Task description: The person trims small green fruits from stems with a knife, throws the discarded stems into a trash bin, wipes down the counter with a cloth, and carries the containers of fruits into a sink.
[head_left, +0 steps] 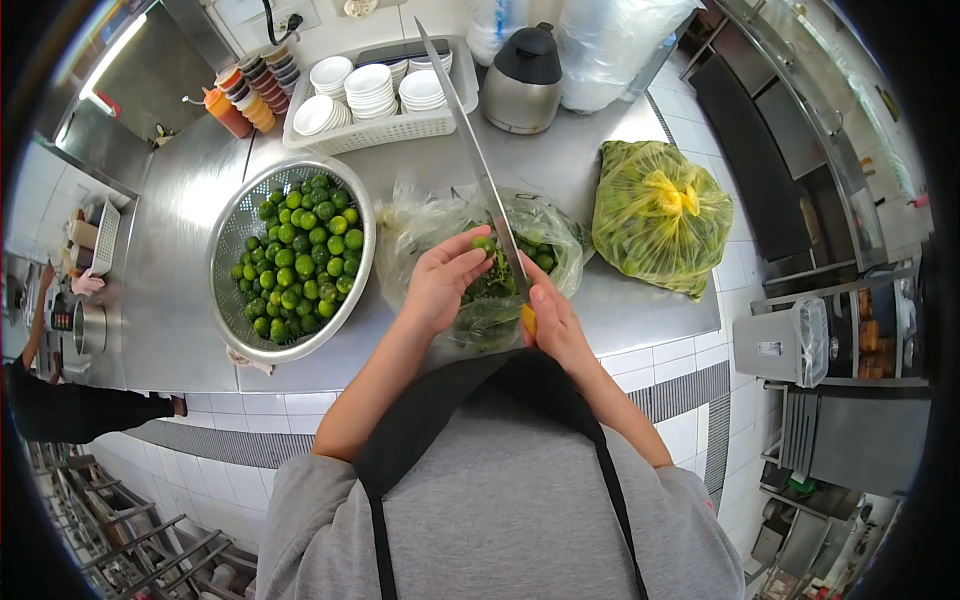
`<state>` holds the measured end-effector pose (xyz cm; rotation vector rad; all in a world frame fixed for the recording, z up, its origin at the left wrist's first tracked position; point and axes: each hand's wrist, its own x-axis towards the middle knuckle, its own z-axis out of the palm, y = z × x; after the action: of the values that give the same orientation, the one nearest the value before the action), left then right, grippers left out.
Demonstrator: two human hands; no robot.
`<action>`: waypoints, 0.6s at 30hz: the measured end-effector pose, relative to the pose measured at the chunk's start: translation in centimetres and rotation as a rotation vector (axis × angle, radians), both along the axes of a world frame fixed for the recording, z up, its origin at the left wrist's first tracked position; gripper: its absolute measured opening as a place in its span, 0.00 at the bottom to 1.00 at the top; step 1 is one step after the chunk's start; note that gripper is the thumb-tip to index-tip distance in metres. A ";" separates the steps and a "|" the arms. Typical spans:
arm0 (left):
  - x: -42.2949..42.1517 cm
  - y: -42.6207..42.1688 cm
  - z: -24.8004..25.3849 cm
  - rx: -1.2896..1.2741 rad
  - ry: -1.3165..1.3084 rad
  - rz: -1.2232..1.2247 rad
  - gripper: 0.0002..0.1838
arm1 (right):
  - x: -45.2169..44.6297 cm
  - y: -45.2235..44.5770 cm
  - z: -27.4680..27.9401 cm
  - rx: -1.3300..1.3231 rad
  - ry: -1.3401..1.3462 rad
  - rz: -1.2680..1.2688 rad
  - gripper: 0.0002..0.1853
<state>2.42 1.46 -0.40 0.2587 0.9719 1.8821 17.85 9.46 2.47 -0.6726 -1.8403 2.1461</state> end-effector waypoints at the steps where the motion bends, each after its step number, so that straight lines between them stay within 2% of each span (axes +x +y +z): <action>1: -0.1 -0.1 0.1 0.012 -0.007 -0.009 0.15 | -0.1 -0.1 0.0 0.006 0.008 0.004 0.26; 5: -0.5 -0.3 -0.4 0.006 -0.028 -0.007 0.16 | -0.5 -0.4 -0.1 -0.017 0.045 0.032 0.26; 8: -0.3 -0.1 -0.2 -0.036 0.091 0.026 0.16 | -0.8 -0.7 0.1 -0.026 0.031 0.021 0.26; 14: -0.2 -0.4 0.7 -0.046 0.603 0.163 0.14 | -1.0 -0.6 0.7 -0.034 -0.031 0.044 0.26; 17: 0.4 -1.0 0.3 -0.151 1.018 0.229 0.15 | -1.7 -0.2 1.0 -0.082 -0.068 0.059 0.26; 18: 0.5 -1.1 0.4 -0.149 1.049 0.263 0.15 | -1.9 -0.1 1.1 -0.100 -0.081 0.066 0.26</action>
<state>2.93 0.34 -0.03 1.1427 1.8938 1.8634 15.98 9.40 3.58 -0.7404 -1.8291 2.2983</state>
